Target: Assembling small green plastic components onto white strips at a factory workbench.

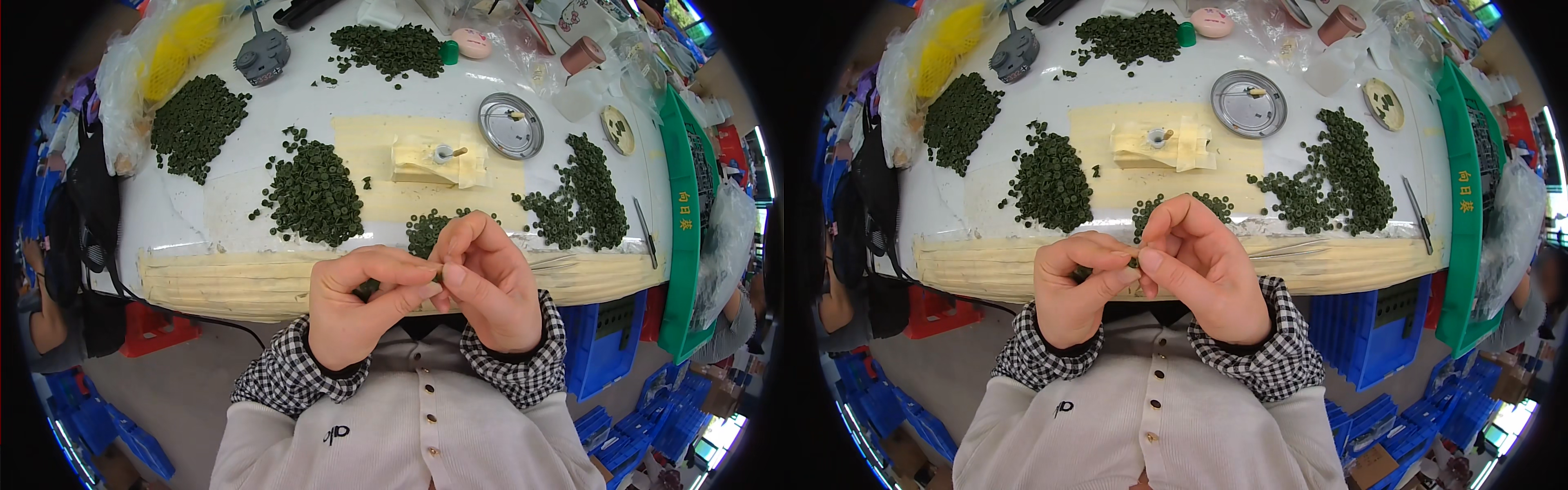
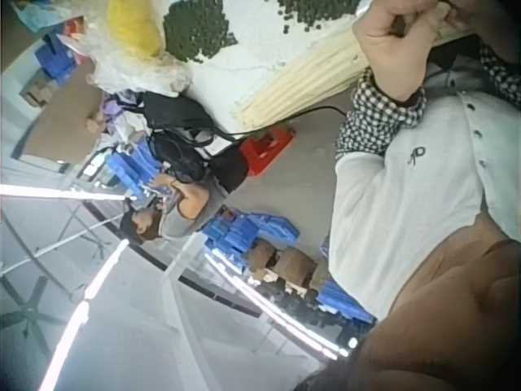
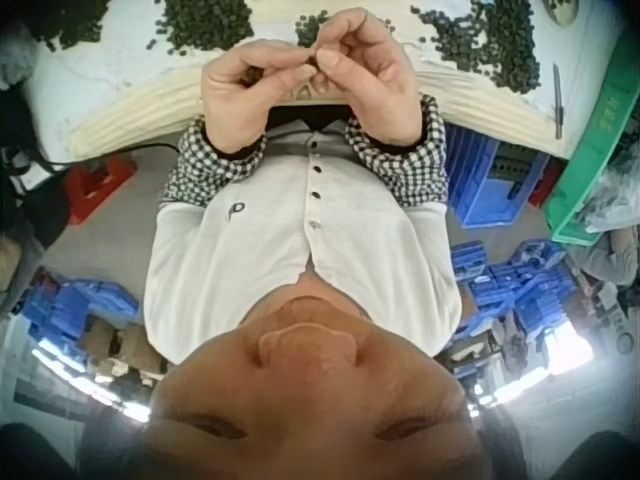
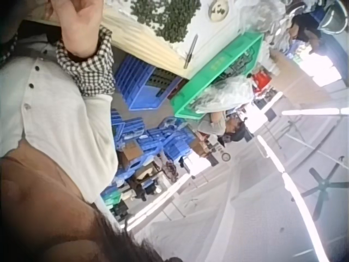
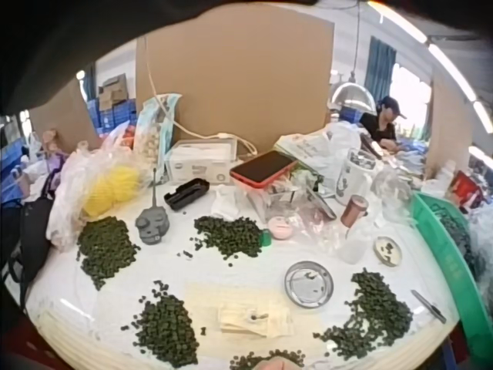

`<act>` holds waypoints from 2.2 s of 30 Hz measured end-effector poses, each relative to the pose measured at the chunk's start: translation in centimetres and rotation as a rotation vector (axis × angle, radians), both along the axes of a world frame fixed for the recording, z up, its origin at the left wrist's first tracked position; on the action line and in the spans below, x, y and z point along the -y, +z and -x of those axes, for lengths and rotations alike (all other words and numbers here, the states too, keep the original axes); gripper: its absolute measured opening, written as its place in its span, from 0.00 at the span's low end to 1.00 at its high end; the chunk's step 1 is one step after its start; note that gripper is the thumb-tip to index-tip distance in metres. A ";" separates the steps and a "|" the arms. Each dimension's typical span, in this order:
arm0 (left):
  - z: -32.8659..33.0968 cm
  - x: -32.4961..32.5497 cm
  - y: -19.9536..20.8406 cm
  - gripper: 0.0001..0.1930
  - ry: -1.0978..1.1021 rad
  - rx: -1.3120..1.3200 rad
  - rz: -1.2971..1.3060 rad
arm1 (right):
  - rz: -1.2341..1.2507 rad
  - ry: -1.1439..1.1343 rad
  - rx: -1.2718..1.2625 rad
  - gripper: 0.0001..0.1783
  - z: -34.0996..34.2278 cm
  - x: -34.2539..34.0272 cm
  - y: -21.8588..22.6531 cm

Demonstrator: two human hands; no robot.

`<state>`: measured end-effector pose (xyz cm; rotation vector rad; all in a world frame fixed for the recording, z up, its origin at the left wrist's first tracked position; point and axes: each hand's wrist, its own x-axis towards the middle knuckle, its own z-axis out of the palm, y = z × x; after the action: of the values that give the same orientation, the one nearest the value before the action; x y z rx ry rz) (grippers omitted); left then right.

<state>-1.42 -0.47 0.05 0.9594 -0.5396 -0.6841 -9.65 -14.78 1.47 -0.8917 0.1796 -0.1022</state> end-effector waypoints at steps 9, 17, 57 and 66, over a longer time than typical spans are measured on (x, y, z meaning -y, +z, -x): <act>-0.1 -0.3 -0.3 0.08 0.050 0.093 -0.116 | 0.102 -0.027 -0.029 0.07 0.1 0.0 -0.2; -0.1 -0.2 -0.5 0.07 0.053 0.039 -0.172 | 0.277 -0.136 0.010 0.07 0.1 -0.4 -0.2; -0.5 -0.3 0.6 0.11 -0.100 -0.367 -0.210 | 1.318 -0.343 0.316 0.15 0.3 0.6 0.4; -1.1 -0.6 0.8 0.05 -0.185 -0.220 -0.276 | 1.355 -0.316 0.369 0.14 0.4 1.0 0.6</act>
<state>-0.34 0.10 0.88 1.0823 -0.3462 -1.0375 -10.09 -15.77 2.09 -2.1596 -0.1380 -0.7373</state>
